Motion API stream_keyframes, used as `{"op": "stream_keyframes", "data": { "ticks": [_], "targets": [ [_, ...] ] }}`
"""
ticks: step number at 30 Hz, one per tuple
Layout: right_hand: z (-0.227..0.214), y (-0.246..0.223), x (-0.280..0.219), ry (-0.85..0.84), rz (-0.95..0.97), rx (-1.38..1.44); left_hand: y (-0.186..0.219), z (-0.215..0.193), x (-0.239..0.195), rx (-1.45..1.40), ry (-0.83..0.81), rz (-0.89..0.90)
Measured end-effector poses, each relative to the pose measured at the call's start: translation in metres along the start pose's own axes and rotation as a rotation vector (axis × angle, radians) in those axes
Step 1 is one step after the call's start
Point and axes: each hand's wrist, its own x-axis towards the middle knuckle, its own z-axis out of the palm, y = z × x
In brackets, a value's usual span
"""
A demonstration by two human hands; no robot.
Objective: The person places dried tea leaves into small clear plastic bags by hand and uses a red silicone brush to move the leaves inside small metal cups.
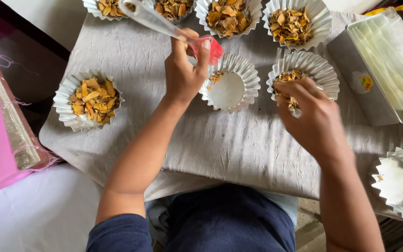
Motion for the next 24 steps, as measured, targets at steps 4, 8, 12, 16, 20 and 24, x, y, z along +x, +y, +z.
{"op": "stream_keyframes", "data": {
  "ticks": [4,8,12,16,20,24],
  "targets": [
    [0.042,-0.024,0.063,-0.281,0.203,0.218,-0.003,0.005,-0.002,-0.084,0.013,-0.136],
    [0.088,-0.032,0.099,-0.602,0.434,0.154,-0.019,0.014,-0.009,-0.059,-0.004,-0.186],
    [0.14,-0.003,0.097,-0.505,0.156,-0.02,-0.01,0.01,-0.008,-0.044,-0.017,-0.243],
    [0.161,0.001,0.09,-0.327,0.059,0.131,-0.009,0.008,-0.006,-0.017,-0.008,-0.237],
    [0.159,-0.008,0.094,-0.34,0.078,0.146,-0.01,0.009,-0.004,-0.013,0.004,-0.221],
    [0.17,0.001,0.095,-0.311,0.017,0.079,-0.008,0.007,-0.003,-0.011,-0.009,-0.245]
  ]
}}
